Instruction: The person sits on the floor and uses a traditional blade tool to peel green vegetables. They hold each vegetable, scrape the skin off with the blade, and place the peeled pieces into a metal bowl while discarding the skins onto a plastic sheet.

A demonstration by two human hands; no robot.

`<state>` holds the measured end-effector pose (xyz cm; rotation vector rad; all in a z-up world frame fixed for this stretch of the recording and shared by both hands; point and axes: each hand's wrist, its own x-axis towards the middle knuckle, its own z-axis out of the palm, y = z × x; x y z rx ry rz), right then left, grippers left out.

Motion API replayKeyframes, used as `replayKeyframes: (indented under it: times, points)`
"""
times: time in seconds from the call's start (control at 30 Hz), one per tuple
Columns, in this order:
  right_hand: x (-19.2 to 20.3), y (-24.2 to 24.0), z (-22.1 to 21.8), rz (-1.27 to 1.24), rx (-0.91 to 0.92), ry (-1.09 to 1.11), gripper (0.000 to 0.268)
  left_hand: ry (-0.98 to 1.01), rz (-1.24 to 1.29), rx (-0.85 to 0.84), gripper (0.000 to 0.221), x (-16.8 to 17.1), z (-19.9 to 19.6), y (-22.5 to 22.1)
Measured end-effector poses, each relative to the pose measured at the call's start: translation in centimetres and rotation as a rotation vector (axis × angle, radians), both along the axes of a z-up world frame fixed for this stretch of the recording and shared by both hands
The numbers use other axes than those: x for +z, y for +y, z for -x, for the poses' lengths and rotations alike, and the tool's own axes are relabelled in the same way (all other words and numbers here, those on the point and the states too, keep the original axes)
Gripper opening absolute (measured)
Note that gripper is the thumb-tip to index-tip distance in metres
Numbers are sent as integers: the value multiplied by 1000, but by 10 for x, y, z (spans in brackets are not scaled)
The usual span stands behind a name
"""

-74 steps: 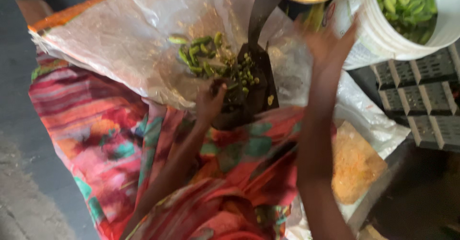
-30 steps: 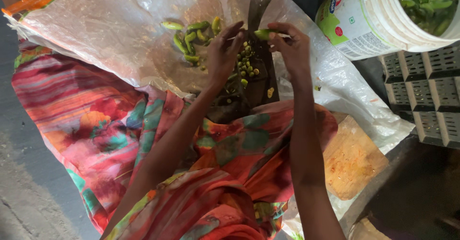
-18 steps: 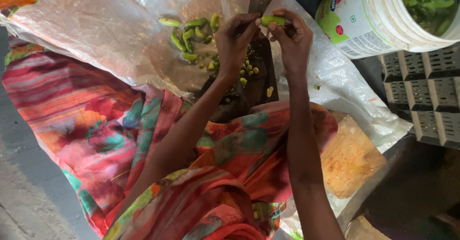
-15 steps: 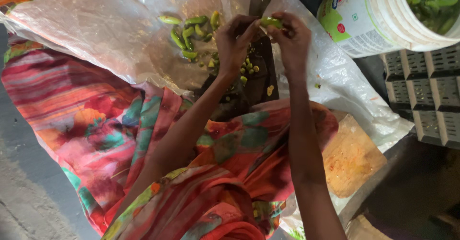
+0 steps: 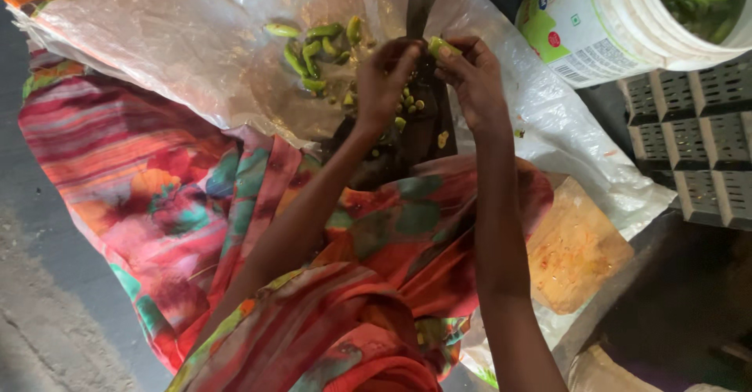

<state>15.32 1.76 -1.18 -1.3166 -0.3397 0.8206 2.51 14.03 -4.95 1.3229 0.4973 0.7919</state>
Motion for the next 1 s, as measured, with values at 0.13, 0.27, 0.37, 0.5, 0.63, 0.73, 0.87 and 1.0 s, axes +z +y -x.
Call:
replayKeyframes:
  times: [0.13,0.27,0.37,0.5,0.63,0.73,0.87,1.0]
  points:
    - [10,-2,8,-49,1,-76,21,-24,35,74,20,30,-3,-20]
    - [10,-2,13,-73,30,-247,18,-77,113,70,19,38,1,-24]
    - [8,7,11,-69,43,-304,33,-150,105,76,20,40,0,-16]
    - [0,20,9,-84,45,-349,35,-40,44,100,24,35,-5,-11]
    - [-7,22,10,-14,46,-488,32,-52,12,103,25,30,-6,-9]
    - [-9,23,7,-22,46,-477,32,-22,12,123,27,30,-9,-6]
    - [-11,23,8,-1,-3,-407,29,-37,-6,107,26,29,-9,-6]
    - [-7,25,10,-74,-1,-307,31,-55,4,81,24,27,-9,-3]
